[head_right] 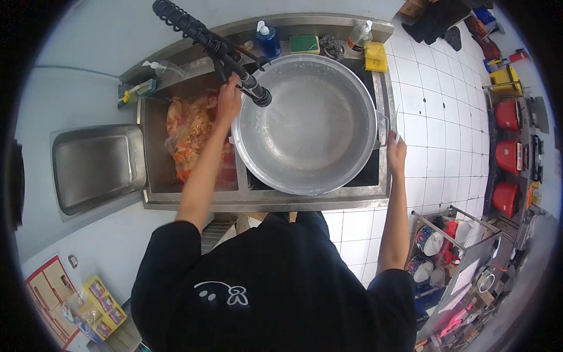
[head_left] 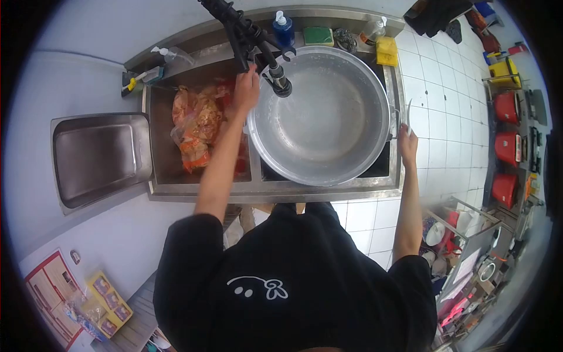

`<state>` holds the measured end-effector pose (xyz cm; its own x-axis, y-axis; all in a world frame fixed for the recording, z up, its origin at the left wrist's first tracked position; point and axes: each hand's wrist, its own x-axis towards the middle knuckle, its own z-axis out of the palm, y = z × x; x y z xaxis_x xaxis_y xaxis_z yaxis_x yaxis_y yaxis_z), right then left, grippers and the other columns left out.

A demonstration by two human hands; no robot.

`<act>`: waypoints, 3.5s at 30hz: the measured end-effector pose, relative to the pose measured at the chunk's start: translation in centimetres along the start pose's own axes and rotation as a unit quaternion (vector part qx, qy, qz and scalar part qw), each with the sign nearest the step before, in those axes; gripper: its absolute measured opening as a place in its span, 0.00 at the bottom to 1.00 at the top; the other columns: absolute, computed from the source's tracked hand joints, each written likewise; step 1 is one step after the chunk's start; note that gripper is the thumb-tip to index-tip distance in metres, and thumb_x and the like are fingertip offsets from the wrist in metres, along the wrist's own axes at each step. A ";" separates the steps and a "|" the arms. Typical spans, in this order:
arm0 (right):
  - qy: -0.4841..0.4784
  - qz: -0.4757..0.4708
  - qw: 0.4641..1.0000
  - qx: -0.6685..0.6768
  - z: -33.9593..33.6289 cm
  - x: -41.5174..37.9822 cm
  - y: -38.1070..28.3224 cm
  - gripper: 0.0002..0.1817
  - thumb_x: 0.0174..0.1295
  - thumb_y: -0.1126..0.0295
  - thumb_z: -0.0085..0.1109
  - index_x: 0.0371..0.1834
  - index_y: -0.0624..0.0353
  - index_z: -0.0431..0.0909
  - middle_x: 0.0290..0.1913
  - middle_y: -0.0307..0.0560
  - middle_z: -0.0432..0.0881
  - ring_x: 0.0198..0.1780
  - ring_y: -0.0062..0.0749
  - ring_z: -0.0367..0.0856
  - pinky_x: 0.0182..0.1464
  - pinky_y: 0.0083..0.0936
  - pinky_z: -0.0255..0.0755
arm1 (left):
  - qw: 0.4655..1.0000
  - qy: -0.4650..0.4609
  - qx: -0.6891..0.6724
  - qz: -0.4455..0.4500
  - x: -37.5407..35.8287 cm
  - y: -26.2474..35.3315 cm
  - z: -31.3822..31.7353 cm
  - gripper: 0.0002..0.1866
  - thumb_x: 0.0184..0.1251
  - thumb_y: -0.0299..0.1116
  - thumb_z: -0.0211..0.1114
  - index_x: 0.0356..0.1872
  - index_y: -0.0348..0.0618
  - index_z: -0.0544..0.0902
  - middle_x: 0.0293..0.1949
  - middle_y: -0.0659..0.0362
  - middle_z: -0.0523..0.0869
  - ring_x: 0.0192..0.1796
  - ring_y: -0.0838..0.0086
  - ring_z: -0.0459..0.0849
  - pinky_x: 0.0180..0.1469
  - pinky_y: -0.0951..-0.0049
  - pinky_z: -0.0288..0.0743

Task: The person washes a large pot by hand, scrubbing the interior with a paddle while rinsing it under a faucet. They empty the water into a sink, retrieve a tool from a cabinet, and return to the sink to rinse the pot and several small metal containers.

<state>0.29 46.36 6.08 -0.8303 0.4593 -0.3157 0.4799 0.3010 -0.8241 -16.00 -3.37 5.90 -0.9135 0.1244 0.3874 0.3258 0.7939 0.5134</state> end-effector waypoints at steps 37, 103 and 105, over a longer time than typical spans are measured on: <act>-0.206 -0.073 0.968 -0.125 39.0 -3.9 -1.3 0.20 0.67 0.64 0.44 0.39 0.74 0.77 0.43 0.71 0.79 0.47 0.62 0.79 0.51 0.48 0.73 | 0.974 -0.085 -0.059 -0.201 -11.9 -1.6 1.7 0.27 0.75 0.43 0.47 0.68 0.35 0.63 0.64 0.40 0.69 0.68 0.47 0.65 0.68 0.59 0.57; -0.247 -0.117 0.880 -0.388 27.2 -10.1 4.9 0.13 0.61 0.69 0.47 0.41 0.69 0.71 0.30 0.61 0.82 0.31 0.59 0.83 0.35 0.49 0.77 | 0.958 -0.040 -0.146 -0.245 -10.9 -0.3 0.8 0.21 0.73 0.37 0.52 0.62 0.36 0.70 0.58 0.43 0.72 0.60 0.51 0.71 0.61 0.59 0.64; -0.217 -0.112 0.888 -0.389 23.4 -8.8 2.7 0.14 0.62 0.69 0.47 0.43 0.69 0.71 0.31 0.64 0.81 0.32 0.61 0.82 0.36 0.51 0.76 | 0.953 -0.050 -0.141 -0.265 -11.1 -0.4 0.8 0.21 0.73 0.36 0.51 0.63 0.38 0.70 0.59 0.43 0.71 0.59 0.51 0.71 0.61 0.59 0.64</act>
<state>2.23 23.62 -4.37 -0.8792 0.0007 -0.4764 0.1997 0.9084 -0.3673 -6.22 -4.63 0.82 -0.9819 -0.1826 -0.0506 -0.1478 0.5706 0.8078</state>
